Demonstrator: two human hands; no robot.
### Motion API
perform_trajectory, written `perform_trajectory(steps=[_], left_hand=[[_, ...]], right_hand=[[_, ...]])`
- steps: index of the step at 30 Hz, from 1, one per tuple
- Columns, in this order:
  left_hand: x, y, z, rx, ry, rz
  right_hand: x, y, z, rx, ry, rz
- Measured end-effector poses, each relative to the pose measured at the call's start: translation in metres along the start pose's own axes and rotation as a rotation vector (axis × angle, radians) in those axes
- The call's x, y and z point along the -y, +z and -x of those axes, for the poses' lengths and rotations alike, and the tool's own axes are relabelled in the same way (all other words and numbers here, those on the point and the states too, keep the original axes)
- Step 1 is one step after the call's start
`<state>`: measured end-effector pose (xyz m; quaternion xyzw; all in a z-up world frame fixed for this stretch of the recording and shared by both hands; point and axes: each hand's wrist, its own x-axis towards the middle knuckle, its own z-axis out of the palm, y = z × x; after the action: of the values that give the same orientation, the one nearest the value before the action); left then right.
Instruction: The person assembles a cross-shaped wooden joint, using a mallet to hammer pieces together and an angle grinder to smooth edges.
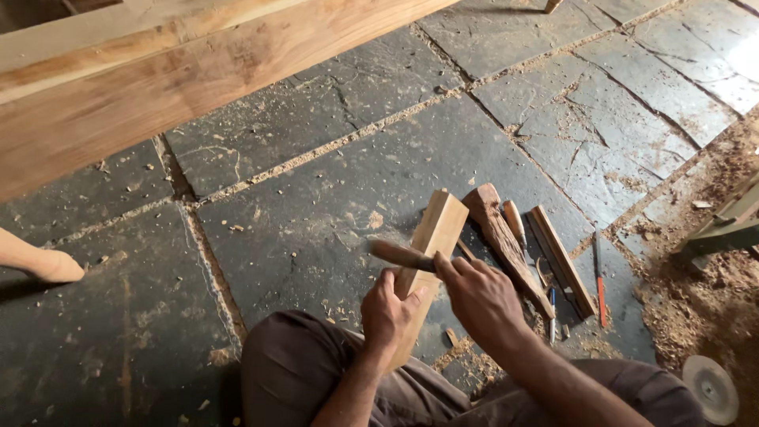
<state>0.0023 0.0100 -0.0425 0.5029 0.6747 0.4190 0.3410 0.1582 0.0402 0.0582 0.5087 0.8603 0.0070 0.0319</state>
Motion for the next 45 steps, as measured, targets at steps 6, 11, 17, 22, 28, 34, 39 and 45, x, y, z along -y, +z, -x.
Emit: perform_trajectory(steps=[6, 11, 17, 22, 28, 34, 39, 45], left_hand=[[-0.005, -0.004, 0.0, 0.02, -0.044, -0.058], [-0.007, -0.008, -0.008, -0.006, -0.015, -0.041], [-0.014, -0.022, -0.009, 0.007, -0.1, 0.339], [-0.008, -0.024, -0.011, 0.005, 0.034, 0.516], [-0.002, -0.018, -0.011, 0.144, 0.086, 0.743], [0.002, -0.004, -0.005, 0.235, 0.088, 0.78], [0.021, 0.008, -0.006, 0.194, 0.041, 0.787], [0.042, 0.001, -0.025, -0.077, -0.026, 0.862]], right_hand=[[-0.01, 0.006, 0.0, -0.109, -0.024, -0.033], [-0.013, -0.002, 0.012, -0.41, 0.141, -0.4], [-0.062, 0.075, 0.03, -0.328, 0.824, -1.019], [-0.081, 0.2, 0.032, 0.019, 0.951, -1.1], [-0.066, 0.219, 0.02, 0.116, 0.603, -0.681], [-0.054, 0.138, 0.025, -0.079, 0.41, -1.558], [-0.012, 0.095, 0.029, 0.151, 0.377, -1.799], [0.024, 0.115, 0.027, 0.077, 0.302, -1.935]])
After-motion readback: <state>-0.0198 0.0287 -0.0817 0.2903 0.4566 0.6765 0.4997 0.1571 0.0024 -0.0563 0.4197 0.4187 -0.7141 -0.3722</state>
